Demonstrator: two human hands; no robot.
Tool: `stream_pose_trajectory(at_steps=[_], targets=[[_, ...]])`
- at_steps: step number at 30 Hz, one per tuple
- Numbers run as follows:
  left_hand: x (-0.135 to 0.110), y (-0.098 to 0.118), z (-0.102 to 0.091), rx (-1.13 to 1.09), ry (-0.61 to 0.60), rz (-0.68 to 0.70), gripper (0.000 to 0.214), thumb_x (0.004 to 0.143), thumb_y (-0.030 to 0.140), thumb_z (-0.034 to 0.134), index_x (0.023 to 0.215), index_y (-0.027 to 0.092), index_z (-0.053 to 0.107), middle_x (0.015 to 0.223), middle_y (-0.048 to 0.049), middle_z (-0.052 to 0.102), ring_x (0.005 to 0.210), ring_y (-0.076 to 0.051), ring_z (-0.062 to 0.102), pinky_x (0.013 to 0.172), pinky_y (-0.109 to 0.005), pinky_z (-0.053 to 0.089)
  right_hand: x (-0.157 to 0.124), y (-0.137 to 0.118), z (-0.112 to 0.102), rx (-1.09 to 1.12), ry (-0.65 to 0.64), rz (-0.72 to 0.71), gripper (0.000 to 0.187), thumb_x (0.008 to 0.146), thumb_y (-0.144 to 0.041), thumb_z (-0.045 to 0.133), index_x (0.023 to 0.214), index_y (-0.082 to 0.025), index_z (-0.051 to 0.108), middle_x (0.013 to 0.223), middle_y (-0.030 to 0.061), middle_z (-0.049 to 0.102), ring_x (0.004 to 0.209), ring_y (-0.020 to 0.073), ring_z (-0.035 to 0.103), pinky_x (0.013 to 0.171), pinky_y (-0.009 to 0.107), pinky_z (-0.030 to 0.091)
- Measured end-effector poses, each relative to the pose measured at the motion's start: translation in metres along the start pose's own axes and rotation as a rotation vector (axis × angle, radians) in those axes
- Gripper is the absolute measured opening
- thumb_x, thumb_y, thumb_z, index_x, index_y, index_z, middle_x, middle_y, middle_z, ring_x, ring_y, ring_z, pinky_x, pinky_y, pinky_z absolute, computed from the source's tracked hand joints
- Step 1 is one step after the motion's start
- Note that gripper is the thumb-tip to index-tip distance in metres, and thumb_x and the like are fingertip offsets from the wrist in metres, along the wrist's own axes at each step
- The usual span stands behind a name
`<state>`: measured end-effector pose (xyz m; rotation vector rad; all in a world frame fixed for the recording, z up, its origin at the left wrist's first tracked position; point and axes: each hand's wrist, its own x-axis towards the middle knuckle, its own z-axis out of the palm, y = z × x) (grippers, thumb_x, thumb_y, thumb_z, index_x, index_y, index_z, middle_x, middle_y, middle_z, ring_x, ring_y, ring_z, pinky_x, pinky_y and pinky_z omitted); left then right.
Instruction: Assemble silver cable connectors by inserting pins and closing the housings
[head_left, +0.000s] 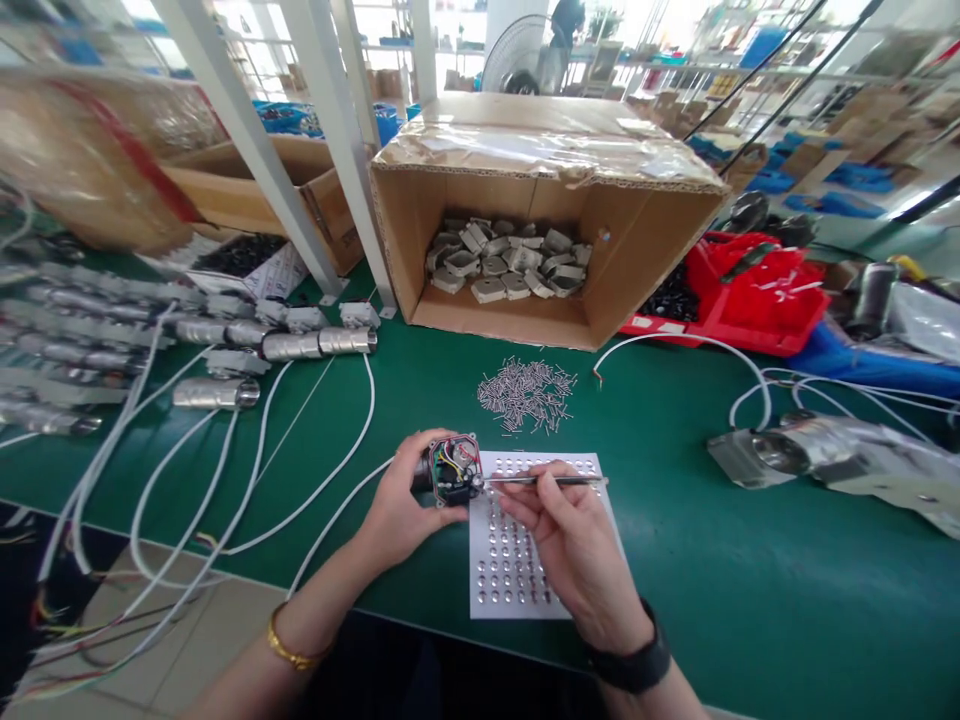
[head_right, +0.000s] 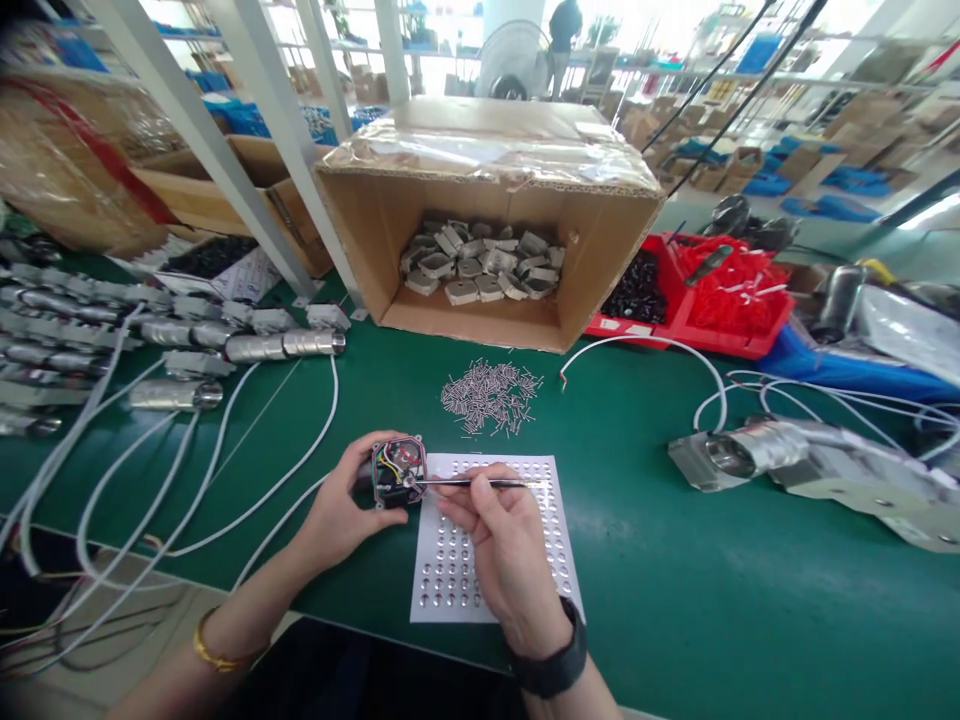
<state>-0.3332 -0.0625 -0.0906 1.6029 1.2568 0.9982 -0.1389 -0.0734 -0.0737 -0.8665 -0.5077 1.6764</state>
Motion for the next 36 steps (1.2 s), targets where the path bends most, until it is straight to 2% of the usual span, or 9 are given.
stream_pose_trajectory(at_steps=[2,6,9,14,16,23,28,36], targets=[[-0.002,-0.002,0.0,0.022,-0.01,0.031,0.075,0.072,0.035,0.075,0.132,0.026,0.032,0.131,-0.0093,0.045,0.119,-0.027,0.046,0.1,-0.042,0.038,0.001,0.003,0.012,0.016,-0.052,-0.037,0.018,0.077,-0.032,0.073,0.078,-0.02,0.059,0.086,0.0051,0.07,0.085,0.0189,0.067,0.083,0.033,0.053],[-0.003,-0.004,-0.003,0.124,-0.027,0.145,0.079,0.083,0.051,0.058,0.143,0.025,0.014,0.133,-0.0108,0.041,0.121,-0.029,0.04,0.104,-0.048,0.028,0.005,0.01,0.024,-0.001,-0.048,-0.072,0.017,0.078,-0.032,0.071,0.078,-0.02,0.058,0.087,0.0048,0.07,0.09,0.0193,0.065,0.091,0.036,0.048],[-0.003,-0.003,-0.004,0.135,-0.03,0.146,0.074,0.088,0.05,0.048,0.145,0.024,0.009,0.136,-0.0113,0.039,0.123,-0.029,0.038,0.104,-0.047,0.027,0.006,0.011,0.025,-0.016,-0.037,-0.072,0.018,0.078,-0.033,0.071,0.079,-0.02,0.058,0.09,0.0054,0.069,0.09,0.0195,0.065,0.093,0.038,0.047],[-0.006,-0.003,-0.006,0.173,-0.055,0.169,0.063,0.091,0.043,0.046,0.144,0.027,0.017,0.144,-0.0086,0.031,0.131,-0.029,0.029,0.108,-0.046,0.021,0.005,0.01,0.026,-0.019,-0.013,-0.079,0.018,0.077,-0.031,0.072,0.078,-0.02,0.058,0.089,0.006,0.07,0.085,0.018,0.065,0.089,0.034,0.049],[-0.007,-0.003,-0.005,0.185,-0.043,0.183,0.061,0.09,0.043,0.048,0.143,0.027,0.022,0.143,-0.0083,0.034,0.13,-0.028,0.03,0.108,-0.046,0.023,0.005,0.011,0.026,-0.035,0.001,-0.096,0.017,0.077,-0.03,0.073,0.078,-0.019,0.06,0.089,0.0067,0.07,0.085,0.0174,0.065,0.086,0.032,0.049],[-0.007,-0.005,-0.001,0.178,0.02,0.147,0.074,0.078,0.047,0.066,0.14,0.028,0.03,0.137,-0.0095,0.039,0.125,-0.029,0.038,0.106,-0.046,0.031,0.001,0.009,0.027,-0.083,0.009,-0.107,0.018,0.075,-0.032,0.074,0.076,-0.019,0.062,0.087,0.0056,0.07,0.082,0.0214,0.065,0.079,0.037,0.052],[-0.007,-0.005,-0.001,0.177,0.023,0.166,0.073,0.078,0.047,0.066,0.14,0.03,0.031,0.136,-0.0088,0.04,0.124,-0.029,0.039,0.105,-0.046,0.033,0.002,0.007,0.03,-0.093,0.025,-0.095,0.019,0.073,-0.032,0.076,0.075,-0.019,0.062,0.086,0.0056,0.07,0.079,0.0211,0.066,0.074,0.035,0.053],[-0.007,-0.005,0.0,0.184,0.027,0.152,0.073,0.079,0.048,0.065,0.14,0.028,0.031,0.134,-0.0104,0.04,0.124,-0.03,0.039,0.105,-0.048,0.032,0.004,0.005,0.032,-0.156,0.033,-0.107,0.022,0.072,-0.034,0.076,0.076,-0.019,0.061,0.085,0.0063,0.069,0.081,0.0226,0.065,0.076,0.036,0.051]])
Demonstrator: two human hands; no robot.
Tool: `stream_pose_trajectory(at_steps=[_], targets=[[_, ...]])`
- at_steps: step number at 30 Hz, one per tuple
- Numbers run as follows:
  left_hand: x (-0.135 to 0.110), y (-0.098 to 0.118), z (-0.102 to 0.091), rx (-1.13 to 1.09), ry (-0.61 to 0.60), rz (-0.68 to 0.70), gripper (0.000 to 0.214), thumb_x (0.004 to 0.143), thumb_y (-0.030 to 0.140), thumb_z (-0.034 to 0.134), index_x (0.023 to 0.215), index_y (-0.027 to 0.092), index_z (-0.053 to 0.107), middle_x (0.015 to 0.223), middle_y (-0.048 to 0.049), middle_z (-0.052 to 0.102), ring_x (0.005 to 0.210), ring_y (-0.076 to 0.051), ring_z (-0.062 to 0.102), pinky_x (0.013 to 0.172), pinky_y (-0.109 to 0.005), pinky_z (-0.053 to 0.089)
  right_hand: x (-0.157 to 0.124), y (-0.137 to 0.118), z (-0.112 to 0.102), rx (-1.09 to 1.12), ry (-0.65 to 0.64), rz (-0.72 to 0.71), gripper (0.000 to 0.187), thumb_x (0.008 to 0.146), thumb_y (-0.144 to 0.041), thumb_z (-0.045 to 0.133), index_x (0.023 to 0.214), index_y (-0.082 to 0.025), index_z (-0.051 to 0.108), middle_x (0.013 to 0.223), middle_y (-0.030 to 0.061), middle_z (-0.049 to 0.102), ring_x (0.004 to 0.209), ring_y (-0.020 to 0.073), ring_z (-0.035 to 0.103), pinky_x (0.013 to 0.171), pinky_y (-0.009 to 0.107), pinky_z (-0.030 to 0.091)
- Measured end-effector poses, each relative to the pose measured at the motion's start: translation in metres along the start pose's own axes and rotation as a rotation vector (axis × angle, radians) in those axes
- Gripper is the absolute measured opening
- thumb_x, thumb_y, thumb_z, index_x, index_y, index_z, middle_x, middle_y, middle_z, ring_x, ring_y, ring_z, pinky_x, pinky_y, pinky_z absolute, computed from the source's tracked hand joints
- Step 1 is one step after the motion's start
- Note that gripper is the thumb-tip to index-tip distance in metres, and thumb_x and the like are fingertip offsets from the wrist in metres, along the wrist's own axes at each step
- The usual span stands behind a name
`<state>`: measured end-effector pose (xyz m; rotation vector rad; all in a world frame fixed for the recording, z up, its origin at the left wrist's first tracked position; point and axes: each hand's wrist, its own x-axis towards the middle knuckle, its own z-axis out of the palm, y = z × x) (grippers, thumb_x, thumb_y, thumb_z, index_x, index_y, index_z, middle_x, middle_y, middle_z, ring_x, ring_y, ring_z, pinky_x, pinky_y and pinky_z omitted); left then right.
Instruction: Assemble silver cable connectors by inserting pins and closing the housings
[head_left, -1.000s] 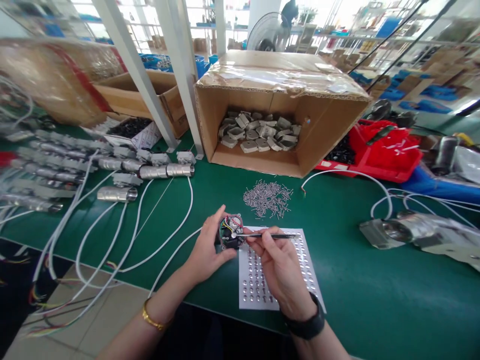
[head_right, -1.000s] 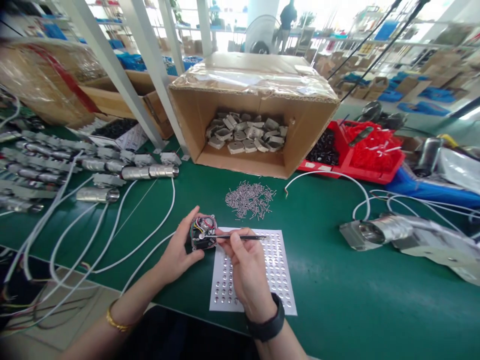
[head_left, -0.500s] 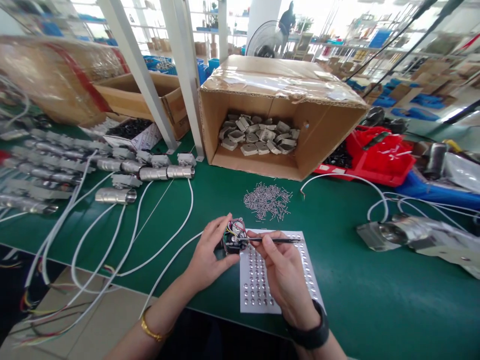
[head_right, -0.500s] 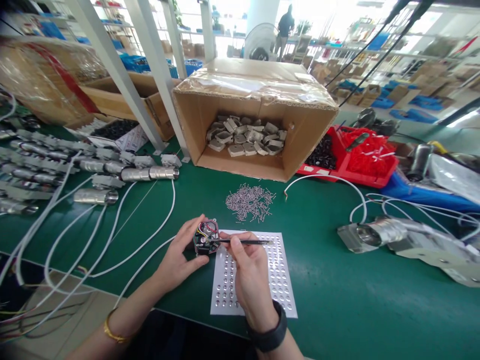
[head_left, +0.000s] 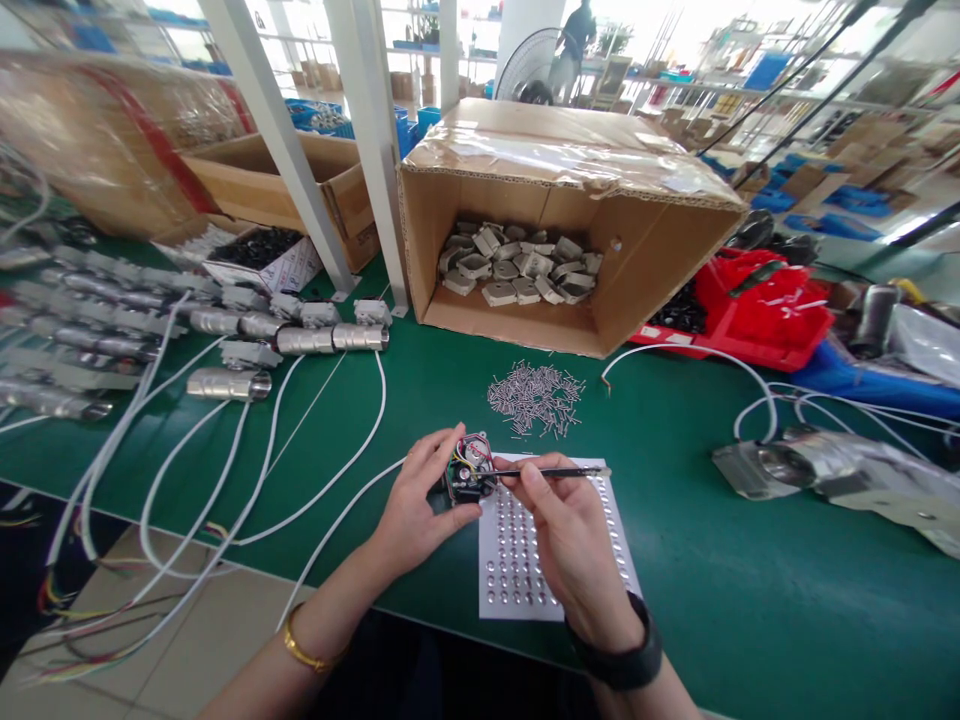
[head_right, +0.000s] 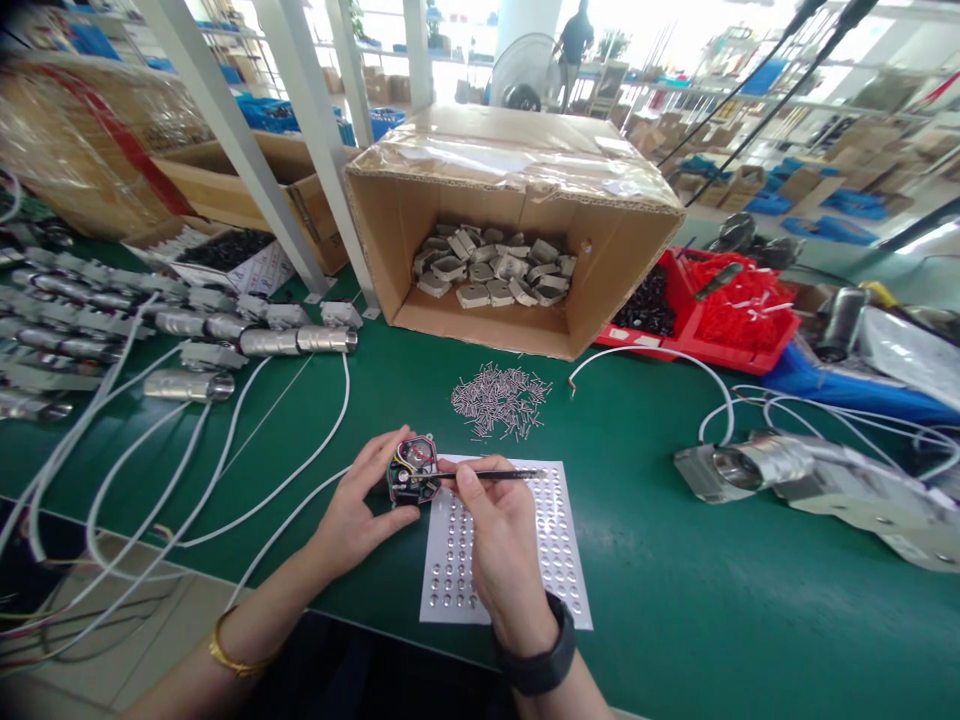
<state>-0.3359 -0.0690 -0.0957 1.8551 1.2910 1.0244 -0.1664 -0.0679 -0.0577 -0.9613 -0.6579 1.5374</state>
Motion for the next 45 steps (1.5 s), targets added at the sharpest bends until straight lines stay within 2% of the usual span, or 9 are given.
stream_pose_trajectory(at_steps=[17,20,25,28,31,33,36,41,45], targets=[[-0.001,-0.003,0.006,-0.103,0.105,0.024,0.081,0.077,0.045,0.068,0.14,0.028,0.02,0.134,-0.0124,0.04,0.121,-0.029,0.043,0.101,-0.049,0.038,-0.002,0.003,0.002,-0.107,0.036,-0.025,0.022,0.076,-0.036,0.073,0.079,-0.018,0.061,0.086,0.0046,0.067,0.079,0.0187,0.062,0.075,0.031,0.049],[-0.003,-0.006,0.009,-0.076,0.231,0.167,0.066,0.076,0.038,0.071,0.128,0.027,0.033,0.134,-0.0117,0.04,0.123,-0.029,0.042,0.102,-0.05,0.037,0.0,0.004,0.002,-0.132,0.035,-0.045,0.021,0.076,-0.035,0.073,0.079,-0.018,0.061,0.087,0.0047,0.067,0.08,0.0184,0.063,0.075,0.03,0.048],[-0.005,-0.008,0.008,0.131,0.174,0.293,0.034,0.084,0.026,0.063,0.113,0.024,0.044,0.134,-0.0128,0.037,0.123,-0.028,0.041,0.098,-0.05,0.042,0.001,0.008,0.001,-0.207,0.013,-0.087,0.018,0.082,-0.034,0.066,0.083,-0.018,0.058,0.088,0.0055,0.068,0.08,0.02,0.064,0.073,0.033,0.051],[-0.004,-0.008,0.008,0.195,0.193,0.358,0.036,0.085,0.021,0.061,0.116,0.023,0.043,0.134,-0.0146,0.037,0.122,-0.029,0.042,0.095,-0.048,0.045,-0.008,0.003,0.002,-0.496,-0.025,-0.352,0.004,0.087,-0.023,0.058,0.087,-0.019,0.06,0.09,0.0056,0.067,0.088,0.0213,0.064,0.077,0.037,0.051],[-0.003,-0.008,0.009,0.19,0.219,0.36,0.037,0.084,0.016,0.061,0.116,0.024,0.044,0.134,-0.0136,0.038,0.121,-0.028,0.043,0.094,-0.048,0.046,-0.02,-0.014,0.003,-0.746,-0.122,-0.84,0.022,0.085,-0.006,0.052,0.099,-0.021,0.06,0.103,0.0059,0.064,0.103,0.0239,0.058,0.087,0.043,0.048],[-0.002,-0.007,0.011,0.151,0.225,0.325,0.033,0.083,0.016,0.062,0.111,0.024,0.046,0.132,-0.012,0.039,0.121,-0.028,0.043,0.095,-0.049,0.044,-0.021,-0.029,0.004,-0.735,-0.063,-0.988,0.023,0.086,-0.005,0.048,0.098,-0.021,0.058,0.099,0.0053,0.063,0.097,0.0231,0.06,0.082,0.043,0.049],[-0.002,-0.003,0.014,-0.03,0.243,0.189,0.035,0.081,0.021,0.065,0.109,0.024,0.044,0.126,-0.0102,0.042,0.117,-0.027,0.045,0.096,-0.048,0.043,-0.007,-0.041,0.008,-0.854,0.082,-0.799,0.013,0.089,-0.014,0.046,0.09,-0.02,0.058,0.08,0.0022,0.058,0.076,0.0176,0.059,0.066,0.033,0.048],[0.002,0.004,0.012,-0.209,0.201,-0.038,0.074,0.078,0.034,0.068,0.137,0.024,0.024,0.13,-0.012,0.039,0.121,-0.028,0.043,0.1,-0.046,0.039,0.03,-0.025,0.028,-1.162,-0.23,-0.472,0.039,0.072,-0.023,0.071,0.11,-0.022,0.061,0.107,0.0062,0.056,0.089,0.0205,0.057,0.08,0.036,0.047],[0.007,0.006,0.003,-0.27,0.112,-0.094,0.066,0.078,0.037,0.067,0.134,0.023,0.034,0.132,-0.0107,0.043,0.121,-0.028,0.044,0.104,-0.046,0.035,0.052,-0.009,0.033,-1.055,-0.399,-0.453,0.012,0.081,-0.015,0.061,0.09,-0.02,0.068,0.095,0.0028,0.063,0.086,0.0163,0.059,0.079,0.031,0.047]])
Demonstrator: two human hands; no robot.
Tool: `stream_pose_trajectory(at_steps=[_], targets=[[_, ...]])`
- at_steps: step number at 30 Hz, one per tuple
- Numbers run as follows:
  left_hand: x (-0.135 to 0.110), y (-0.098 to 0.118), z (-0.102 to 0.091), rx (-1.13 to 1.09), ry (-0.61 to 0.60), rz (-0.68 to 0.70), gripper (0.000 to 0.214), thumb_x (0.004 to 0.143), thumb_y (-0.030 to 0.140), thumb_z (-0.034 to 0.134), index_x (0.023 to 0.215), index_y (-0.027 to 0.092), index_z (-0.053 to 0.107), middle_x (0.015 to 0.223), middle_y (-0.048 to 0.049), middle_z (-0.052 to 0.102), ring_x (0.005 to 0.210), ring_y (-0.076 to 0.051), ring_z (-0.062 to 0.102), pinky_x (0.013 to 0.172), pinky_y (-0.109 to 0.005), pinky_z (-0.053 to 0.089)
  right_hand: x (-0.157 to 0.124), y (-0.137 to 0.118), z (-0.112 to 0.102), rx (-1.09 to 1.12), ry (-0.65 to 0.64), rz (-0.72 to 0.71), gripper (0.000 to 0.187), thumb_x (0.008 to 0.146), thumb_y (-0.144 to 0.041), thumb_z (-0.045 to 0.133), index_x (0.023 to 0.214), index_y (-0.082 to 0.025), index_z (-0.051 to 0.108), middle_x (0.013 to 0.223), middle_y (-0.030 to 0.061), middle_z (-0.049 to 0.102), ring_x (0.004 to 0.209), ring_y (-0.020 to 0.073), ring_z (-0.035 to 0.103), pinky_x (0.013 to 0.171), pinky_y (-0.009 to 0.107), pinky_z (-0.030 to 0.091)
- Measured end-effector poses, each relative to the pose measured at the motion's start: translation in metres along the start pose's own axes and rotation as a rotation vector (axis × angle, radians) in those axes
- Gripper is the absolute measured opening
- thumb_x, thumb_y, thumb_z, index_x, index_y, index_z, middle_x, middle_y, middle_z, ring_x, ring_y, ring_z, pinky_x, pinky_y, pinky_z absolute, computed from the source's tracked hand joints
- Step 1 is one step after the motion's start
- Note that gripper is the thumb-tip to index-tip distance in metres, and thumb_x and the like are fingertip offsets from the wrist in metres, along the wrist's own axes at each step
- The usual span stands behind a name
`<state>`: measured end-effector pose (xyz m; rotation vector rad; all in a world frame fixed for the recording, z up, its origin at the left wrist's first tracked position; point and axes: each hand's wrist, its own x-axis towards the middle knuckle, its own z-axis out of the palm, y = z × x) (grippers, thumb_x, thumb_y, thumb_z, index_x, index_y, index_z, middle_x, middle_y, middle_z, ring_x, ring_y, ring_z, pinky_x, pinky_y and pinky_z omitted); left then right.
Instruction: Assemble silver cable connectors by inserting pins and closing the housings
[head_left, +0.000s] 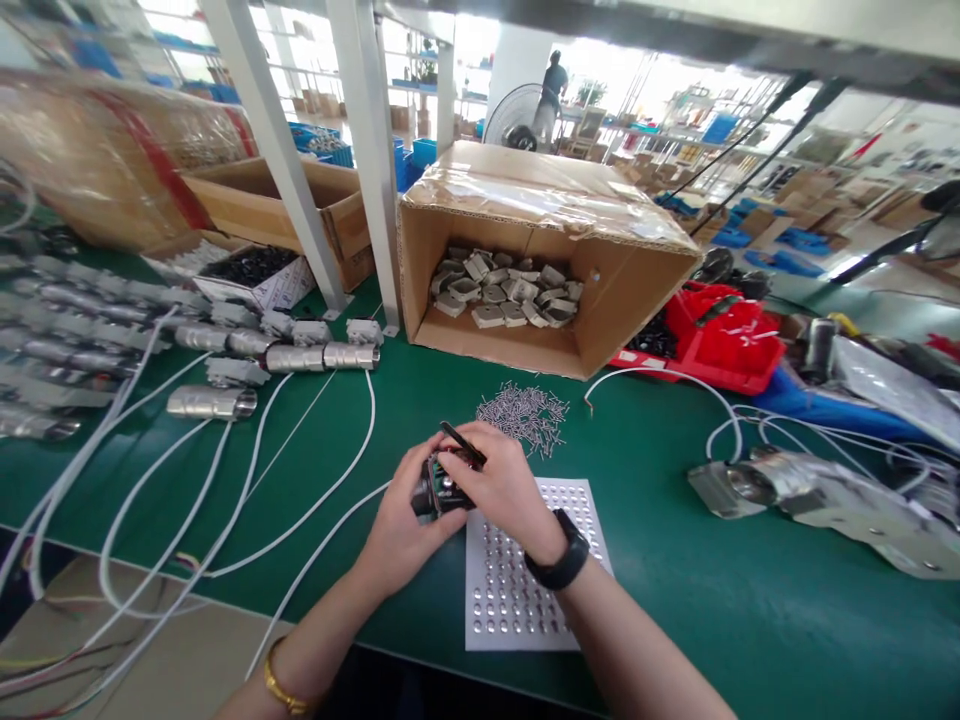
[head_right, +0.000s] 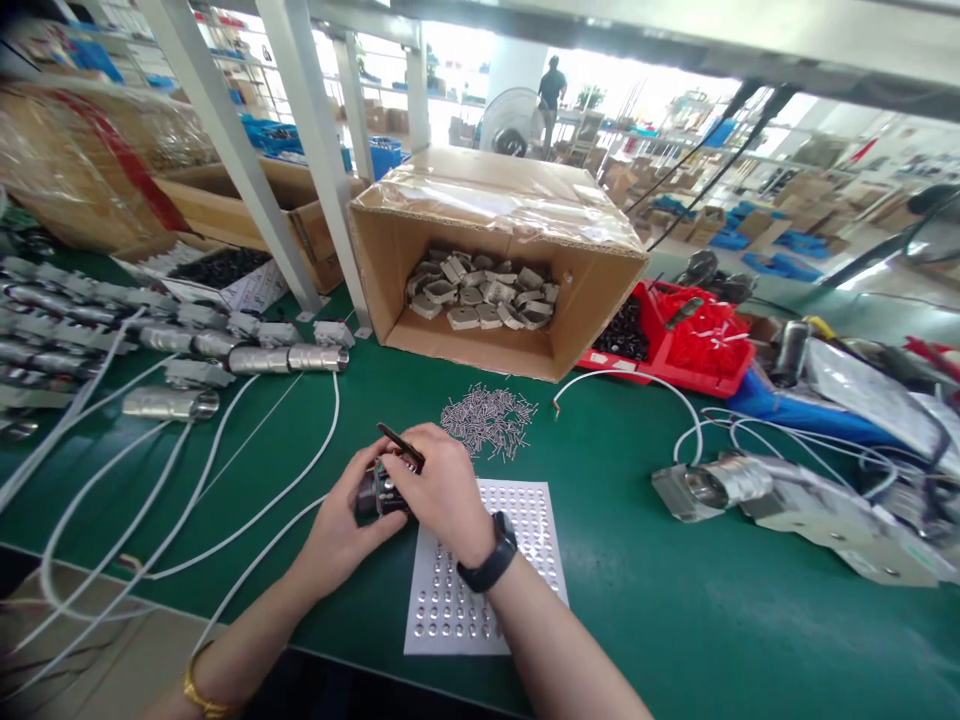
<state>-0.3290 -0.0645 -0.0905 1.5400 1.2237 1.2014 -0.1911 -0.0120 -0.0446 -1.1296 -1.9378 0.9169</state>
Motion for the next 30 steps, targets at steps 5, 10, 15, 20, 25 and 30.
stream_pose_trajectory(at_steps=[5,10,15,20,25,30], targets=[[0.005,-0.001,-0.003,-0.02,0.031,-0.038,0.066,0.078,0.039,0.067,0.134,0.023,0.036,0.132,-0.0096,0.044,0.122,-0.027,0.044,0.103,-0.041,0.039,0.003,0.007,-0.003,0.117,-0.053,-0.083,0.017,0.088,-0.016,0.058,0.096,-0.025,0.069,0.095,-0.0003,0.064,0.086,0.0128,0.06,0.078,0.027,0.047],[0.009,-0.01,0.0,-0.026,0.065,-0.075,0.054,0.08,0.039,0.064,0.13,0.029,0.046,0.127,-0.005,0.047,0.115,-0.025,0.051,0.093,-0.031,0.048,0.04,0.032,-0.03,-0.181,-0.061,-0.051,0.018,0.093,-0.022,0.051,0.09,-0.02,0.068,0.093,0.0009,0.066,0.084,0.0129,0.062,0.076,0.023,0.049],[0.01,-0.017,0.002,-0.064,0.091,-0.04,0.045,0.077,0.043,0.064,0.12,0.031,0.058,0.122,-0.0059,0.051,0.107,-0.027,0.055,0.09,-0.033,0.051,0.149,0.088,-0.067,-0.702,0.093,0.148,0.025,0.094,-0.021,0.045,0.113,-0.014,0.059,0.107,0.0126,0.063,0.094,0.0242,0.06,0.08,0.034,0.048],[0.01,-0.016,-0.001,-0.082,0.046,-0.03,0.045,0.079,0.043,0.063,0.122,0.032,0.055,0.123,-0.0076,0.049,0.109,-0.028,0.053,0.093,-0.039,0.049,0.235,0.122,-0.069,-0.846,-0.159,0.118,0.044,0.088,-0.023,0.059,0.13,-0.019,0.044,0.133,0.0109,0.045,0.106,0.0251,0.054,0.09,0.043,0.045],[0.009,-0.013,-0.001,-0.072,-0.003,-0.05,0.048,0.082,0.038,0.06,0.128,0.031,0.047,0.127,-0.0085,0.043,0.113,-0.028,0.05,0.097,-0.044,0.044,0.244,0.131,-0.067,-0.902,-0.284,0.119,0.039,0.083,-0.031,0.066,0.117,-0.016,0.054,0.119,0.0107,0.053,0.104,0.0265,0.054,0.089,0.046,0.044],[0.009,-0.015,-0.003,0.013,-0.032,-0.042,0.06,0.08,0.046,0.062,0.134,0.029,0.04,0.131,-0.0113,0.039,0.117,-0.032,0.046,0.1,-0.051,0.039,0.183,0.103,-0.086,-0.877,-0.204,0.112,0.049,0.075,-0.044,0.069,0.111,-0.012,0.058,0.104,0.0149,0.061,0.094,0.0282,0.058,0.079,0.038,0.046]])
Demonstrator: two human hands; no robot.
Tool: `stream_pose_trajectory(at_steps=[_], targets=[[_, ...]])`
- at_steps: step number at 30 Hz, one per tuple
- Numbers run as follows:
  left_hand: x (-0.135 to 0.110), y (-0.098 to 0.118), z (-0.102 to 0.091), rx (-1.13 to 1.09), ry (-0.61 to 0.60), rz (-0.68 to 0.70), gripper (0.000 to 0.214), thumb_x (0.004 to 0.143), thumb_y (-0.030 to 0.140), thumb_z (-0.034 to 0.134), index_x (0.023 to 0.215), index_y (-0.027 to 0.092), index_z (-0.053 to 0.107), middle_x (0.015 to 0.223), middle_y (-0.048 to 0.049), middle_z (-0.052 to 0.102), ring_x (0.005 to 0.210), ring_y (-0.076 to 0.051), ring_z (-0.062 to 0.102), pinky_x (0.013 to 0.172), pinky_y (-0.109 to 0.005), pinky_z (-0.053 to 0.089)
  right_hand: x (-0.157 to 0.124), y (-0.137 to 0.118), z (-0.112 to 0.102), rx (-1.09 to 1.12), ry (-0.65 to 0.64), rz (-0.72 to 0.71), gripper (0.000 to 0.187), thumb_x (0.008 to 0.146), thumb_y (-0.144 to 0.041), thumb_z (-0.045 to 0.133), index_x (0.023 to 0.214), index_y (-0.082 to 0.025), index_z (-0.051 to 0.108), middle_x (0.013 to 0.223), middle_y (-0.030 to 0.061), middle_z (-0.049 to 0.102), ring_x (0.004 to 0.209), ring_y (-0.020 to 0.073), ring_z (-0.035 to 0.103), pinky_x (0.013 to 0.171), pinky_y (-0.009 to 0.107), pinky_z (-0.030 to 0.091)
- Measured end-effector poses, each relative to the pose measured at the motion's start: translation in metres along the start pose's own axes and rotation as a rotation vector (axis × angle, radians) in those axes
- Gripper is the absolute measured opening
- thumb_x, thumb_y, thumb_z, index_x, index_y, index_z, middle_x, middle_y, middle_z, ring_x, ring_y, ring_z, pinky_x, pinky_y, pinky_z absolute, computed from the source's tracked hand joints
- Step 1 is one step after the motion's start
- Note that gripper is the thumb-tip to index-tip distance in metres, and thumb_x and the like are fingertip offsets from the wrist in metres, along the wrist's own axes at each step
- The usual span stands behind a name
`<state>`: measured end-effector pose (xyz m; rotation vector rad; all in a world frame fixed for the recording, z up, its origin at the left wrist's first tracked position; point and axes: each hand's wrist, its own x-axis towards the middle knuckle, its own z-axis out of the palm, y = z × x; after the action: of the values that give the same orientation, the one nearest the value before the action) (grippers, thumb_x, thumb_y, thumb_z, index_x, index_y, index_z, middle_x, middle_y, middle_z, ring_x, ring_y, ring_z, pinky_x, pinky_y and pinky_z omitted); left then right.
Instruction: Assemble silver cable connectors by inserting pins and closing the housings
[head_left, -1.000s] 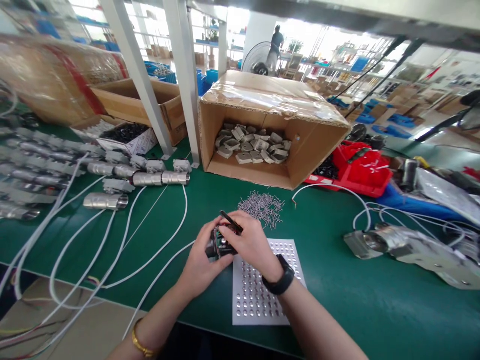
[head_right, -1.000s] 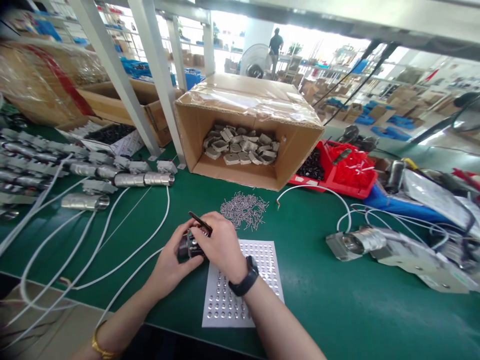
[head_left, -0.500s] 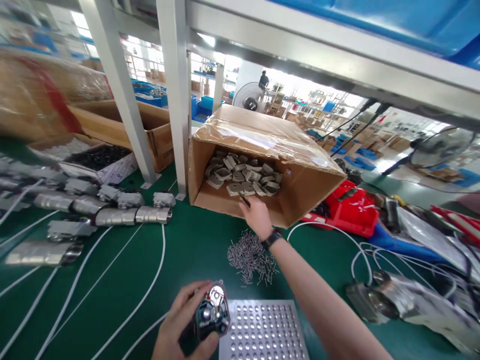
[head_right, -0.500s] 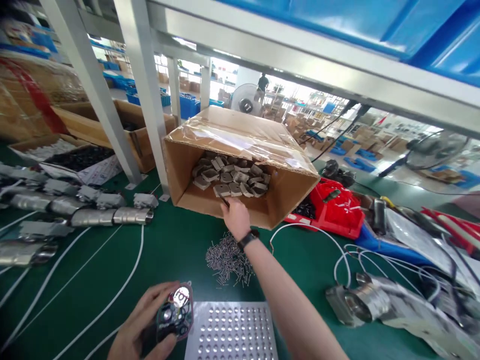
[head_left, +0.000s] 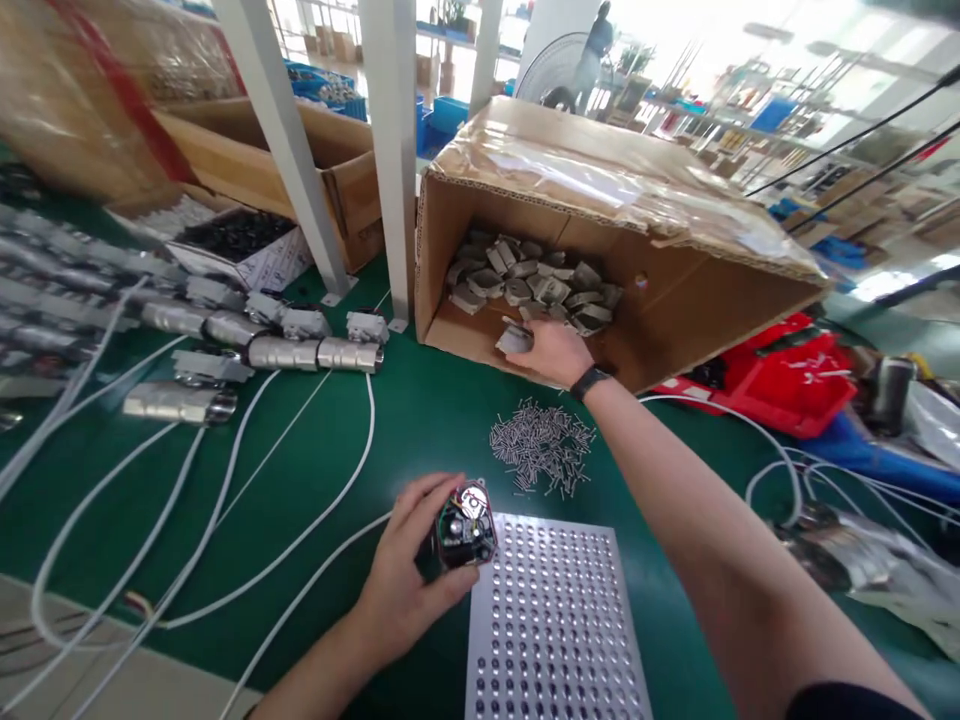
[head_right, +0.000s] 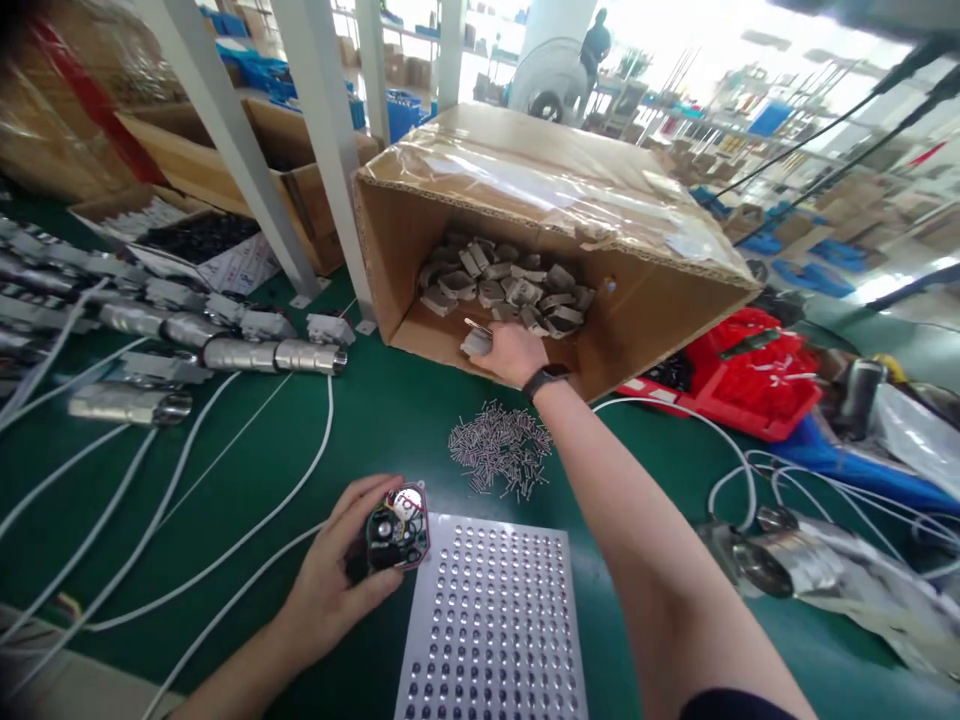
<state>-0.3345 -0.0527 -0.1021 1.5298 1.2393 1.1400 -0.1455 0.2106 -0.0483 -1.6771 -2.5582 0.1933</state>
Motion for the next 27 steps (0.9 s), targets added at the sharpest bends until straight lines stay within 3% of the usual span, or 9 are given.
stream_pose_trajectory(at_steps=[5,8,11,13,17,20,22,25,27], targets=[[-0.002,0.0,-0.003,0.1,-0.033,0.031,0.081,0.068,0.056,0.071,0.137,0.03,0.035,0.133,-0.0119,0.038,0.122,-0.036,0.041,0.102,-0.054,0.035,-0.138,-0.01,-0.011,0.188,0.002,-0.047,0.047,0.074,-0.044,0.068,0.11,-0.015,0.057,0.101,0.0082,0.061,0.084,0.0216,0.06,0.074,0.034,0.048],[-0.003,0.0,-0.001,0.091,-0.029,0.017,0.076,0.074,0.049,0.069,0.138,0.031,0.031,0.131,-0.0109,0.041,0.121,-0.033,0.043,0.102,-0.055,0.036,-0.212,-0.017,-0.005,0.243,-0.183,-0.047,0.047,0.07,-0.029,0.073,0.113,-0.021,0.056,0.107,0.0067,0.059,0.085,0.0224,0.062,0.076,0.036,0.049],[-0.005,0.0,0.003,0.023,0.012,-0.02,0.083,0.074,0.042,0.071,0.14,0.032,0.022,0.13,-0.0096,0.044,0.117,-0.03,0.047,0.097,-0.05,0.043,-0.255,-0.019,-0.001,0.241,-0.312,-0.042,0.067,0.07,-0.018,0.073,0.129,-0.031,0.044,0.13,0.0061,0.047,0.091,0.0246,0.062,0.076,0.038,0.05],[-0.007,-0.001,0.005,-0.016,0.044,-0.037,0.086,0.071,0.039,0.074,0.14,0.031,0.022,0.131,-0.0095,0.044,0.116,-0.028,0.048,0.092,-0.045,0.048,-0.271,-0.019,0.001,0.27,-0.256,0.024,0.076,0.071,-0.022,0.073,0.135,-0.033,0.034,0.137,0.0071,0.039,0.099,0.027,0.06,0.079,0.04,0.05],[-0.012,-0.003,0.006,-0.052,0.093,-0.035,0.085,0.069,0.035,0.077,0.137,0.027,0.027,0.13,-0.0094,0.043,0.118,-0.027,0.047,0.094,-0.043,0.047,-0.286,-0.034,0.013,0.292,-0.054,0.279,0.073,0.071,-0.045,0.072,0.128,-0.017,0.036,0.121,0.0144,0.049,0.098,0.0315,0.058,0.079,0.045,0.05],[-0.015,-0.003,0.008,-0.069,0.113,-0.024,0.081,0.068,0.032,0.077,0.133,0.025,0.03,0.127,-0.0099,0.045,0.116,-0.027,0.049,0.093,-0.041,0.048,-0.288,-0.053,0.026,0.181,-0.108,0.374,0.061,0.069,-0.043,0.071,0.115,-0.013,0.045,0.116,0.0174,0.049,0.079,0.0326,0.061,0.067,0.049,0.051],[-0.017,-0.002,0.009,-0.087,0.133,-0.009,0.075,0.068,0.031,0.078,0.129,0.023,0.034,0.126,-0.0109,0.046,0.115,-0.027,0.05,0.091,-0.04,0.049,-0.287,-0.06,0.029,0.241,-0.089,0.356,0.051,0.071,-0.037,0.068,0.111,-0.014,0.047,0.116,0.0157,0.049,0.08,0.0323,0.061,0.069,0.051,0.05],[-0.018,-0.002,0.012,-0.143,0.162,0.047,0.065,0.069,0.029,0.077,0.12,0.021,0.037,0.128,-0.0122,0.046,0.118,-0.026,0.049,0.093,-0.041,0.048,-0.278,-0.059,0.022,0.702,0.061,0.254,0.059,0.072,-0.033,0.067,0.123,-0.021,0.04,0.124,0.0113,0.047,0.107,0.0311,0.053,0.09,0.047,0.045],[-0.018,-0.003,0.013,-0.17,0.174,0.092,0.058,0.071,0.027,0.076,0.113,0.022,0.038,0.129,-0.0128,0.046,0.12,-0.027,0.047,0.095,-0.043,0.046,-0.265,-0.06,0.018,1.103,0.068,0.181,0.068,0.073,-0.034,0.068,0.13,-0.025,0.033,0.131,0.0092,0.044,0.121,0.0274,0.043,0.099,0.043,0.039]])
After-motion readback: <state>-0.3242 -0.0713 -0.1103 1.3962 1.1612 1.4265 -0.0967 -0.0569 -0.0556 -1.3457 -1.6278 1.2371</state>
